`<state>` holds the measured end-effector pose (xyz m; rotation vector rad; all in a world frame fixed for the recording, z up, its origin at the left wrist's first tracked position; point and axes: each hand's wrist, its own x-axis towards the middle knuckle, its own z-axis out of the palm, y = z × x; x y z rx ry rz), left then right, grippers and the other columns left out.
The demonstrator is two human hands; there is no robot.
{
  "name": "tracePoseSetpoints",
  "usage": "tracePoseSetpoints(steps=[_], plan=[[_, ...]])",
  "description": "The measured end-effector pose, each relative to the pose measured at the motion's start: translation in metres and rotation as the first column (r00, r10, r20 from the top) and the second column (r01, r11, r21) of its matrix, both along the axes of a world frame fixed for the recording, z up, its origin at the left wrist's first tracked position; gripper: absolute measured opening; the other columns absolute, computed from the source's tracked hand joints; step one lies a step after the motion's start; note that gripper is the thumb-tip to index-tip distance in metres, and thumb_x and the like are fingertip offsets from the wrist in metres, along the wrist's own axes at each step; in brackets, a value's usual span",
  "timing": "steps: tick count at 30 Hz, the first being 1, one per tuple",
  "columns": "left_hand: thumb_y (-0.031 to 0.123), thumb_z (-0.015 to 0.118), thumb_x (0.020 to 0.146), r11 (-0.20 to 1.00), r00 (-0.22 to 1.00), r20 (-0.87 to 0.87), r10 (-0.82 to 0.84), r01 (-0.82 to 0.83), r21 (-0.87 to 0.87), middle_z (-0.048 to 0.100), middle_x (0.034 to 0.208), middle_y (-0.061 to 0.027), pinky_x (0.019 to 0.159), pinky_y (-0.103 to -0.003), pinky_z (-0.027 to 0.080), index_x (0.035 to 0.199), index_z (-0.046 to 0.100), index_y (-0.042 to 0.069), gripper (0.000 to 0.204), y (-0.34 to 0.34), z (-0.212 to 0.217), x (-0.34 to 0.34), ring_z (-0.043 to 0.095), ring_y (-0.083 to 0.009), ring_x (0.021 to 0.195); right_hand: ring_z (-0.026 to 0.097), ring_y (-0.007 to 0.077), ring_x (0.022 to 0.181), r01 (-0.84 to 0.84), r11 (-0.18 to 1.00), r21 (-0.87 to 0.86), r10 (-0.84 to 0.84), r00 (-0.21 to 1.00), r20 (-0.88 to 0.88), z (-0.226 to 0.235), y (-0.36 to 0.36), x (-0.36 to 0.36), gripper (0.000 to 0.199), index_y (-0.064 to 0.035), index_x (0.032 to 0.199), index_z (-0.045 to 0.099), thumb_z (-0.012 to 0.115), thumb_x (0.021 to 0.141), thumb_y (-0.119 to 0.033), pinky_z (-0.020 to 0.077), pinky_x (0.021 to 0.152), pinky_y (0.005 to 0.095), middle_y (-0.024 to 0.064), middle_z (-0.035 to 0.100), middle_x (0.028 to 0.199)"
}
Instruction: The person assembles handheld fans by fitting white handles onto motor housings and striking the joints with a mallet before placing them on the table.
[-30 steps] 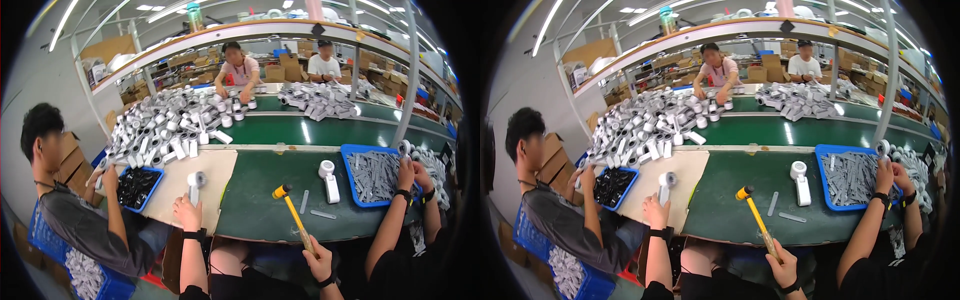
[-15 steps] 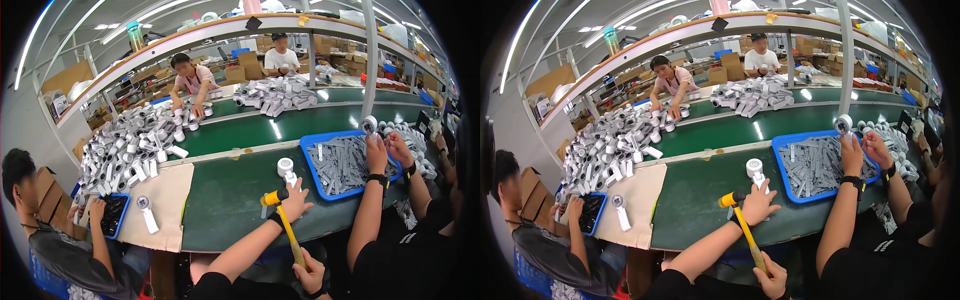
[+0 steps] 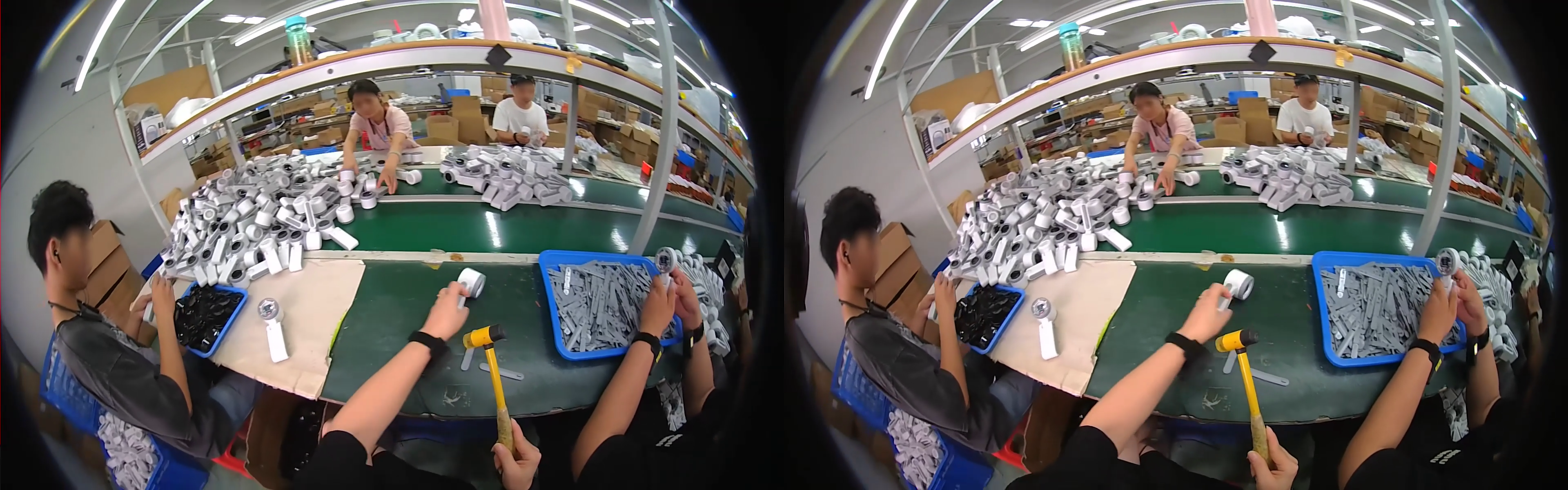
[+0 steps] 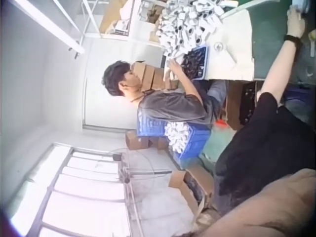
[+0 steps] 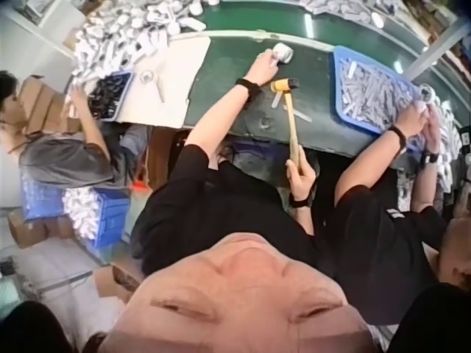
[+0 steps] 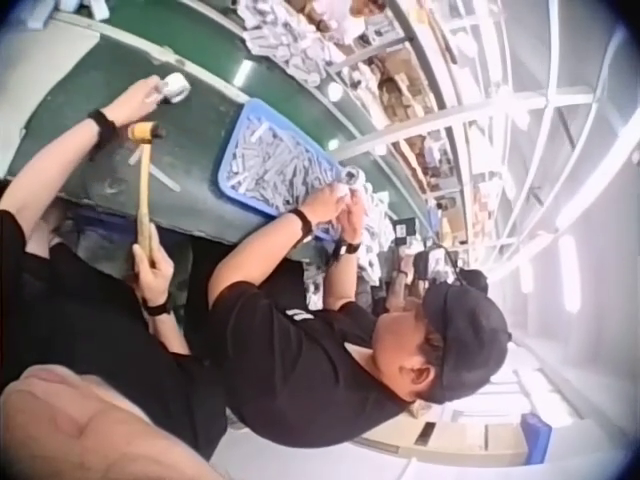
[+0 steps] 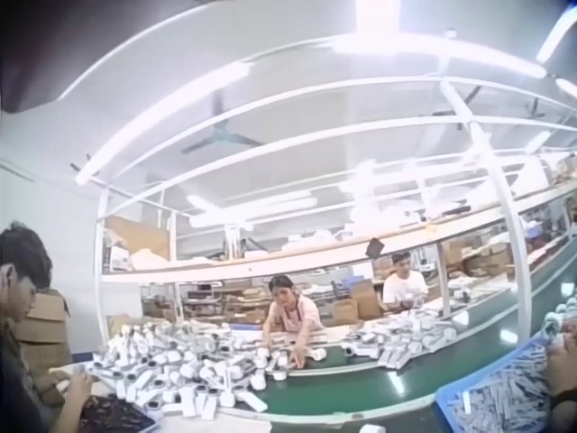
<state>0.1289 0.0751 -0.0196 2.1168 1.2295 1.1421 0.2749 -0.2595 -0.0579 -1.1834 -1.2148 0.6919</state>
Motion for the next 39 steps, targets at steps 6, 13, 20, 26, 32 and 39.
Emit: tracePoseSetpoints(steps=[6,13,20,26,32,39], plan=[[0.011,0.070,0.084,0.982,0.997,0.042,0.057,-0.049,-0.183,0.069,0.107,-0.0176,0.090,-0.038,0.051,0.123,0.055,0.006,0.042,-0.065,0.024,-0.111,0.067,-0.0332,0.105,0.053,0.0059,0.054,-0.131,0.975,-0.180,0.101,0.982,-0.162,0.017,0.012,-0.016,0.055,0.0049,0.137,0.052,0.066,0.084,0.005,0.0408,0.050,0.0202,0.0020,0.060,0.073],[0.013,0.075,0.081,0.972,0.973,-0.056,0.222,-0.225,-0.069,0.069,0.100,-0.0164,0.085,-0.037,0.052,0.109,0.068,0.002,0.031,-0.137,-0.004,-0.178,0.066,-0.0319,0.095,0.060,0.0127,0.072,-0.187,0.980,-0.066,0.198,0.932,0.303,0.033,0.050,-0.042,0.054,0.0034,0.133,0.057,0.071,0.081,0.000,0.0469,0.067,0.0259,0.0110,0.068,0.088],[0.013,0.080,0.076,0.956,0.957,0.091,0.276,-0.283,0.079,0.064,0.088,-0.0147,0.078,-0.040,0.049,0.099,0.070,0.002,0.027,-0.147,-0.017,-0.182,0.061,-0.0333,0.086,0.060,0.0254,0.065,-0.222,0.970,0.100,0.142,0.849,0.509,0.053,0.061,-0.065,0.052,0.0005,0.131,0.059,0.071,0.081,0.002,0.0473,0.060,0.0312,0.0132,0.061,0.079],[0.012,0.080,0.075,0.961,0.957,0.103,0.269,-0.274,0.037,0.065,0.088,-0.0147,0.077,-0.040,0.049,0.096,0.071,0.002,0.026,-0.148,-0.020,-0.187,0.062,-0.0333,0.086,0.061,0.0268,0.062,-0.241,0.961,0.136,0.118,0.801,0.587,0.075,0.053,-0.072,0.050,-0.0022,0.130,0.060,0.070,0.081,0.002,0.0479,0.056,0.0324,0.0129,0.061,0.079],[0.011,0.080,0.073,0.963,0.957,0.142,0.255,-0.264,0.052,0.066,0.087,-0.0144,0.077,-0.041,0.049,0.094,0.071,0.002,0.024,-0.142,-0.020,-0.185,0.062,-0.0332,0.085,0.061,0.0284,0.061,-0.241,0.970,-0.008,0.188,0.736,0.650,0.071,0.061,-0.071,0.048,-0.0065,0.130,0.061,0.070,0.083,-0.001,0.0472,0.055,0.0341,0.0118,0.060,0.077],[0.014,0.081,0.073,0.962,0.959,0.115,0.260,-0.268,0.051,0.066,0.086,-0.0127,0.078,-0.041,0.049,0.092,0.071,0.003,0.024,-0.146,-0.023,-0.185,0.061,-0.0327,0.086,0.062,0.0315,0.063,-0.203,0.978,-0.037,0.173,0.712,0.681,0.065,0.059,-0.071,0.048,-0.0092,0.130,0.061,0.070,0.084,-0.005,0.0480,0.055,0.0382,0.0121,0.060,0.077]])
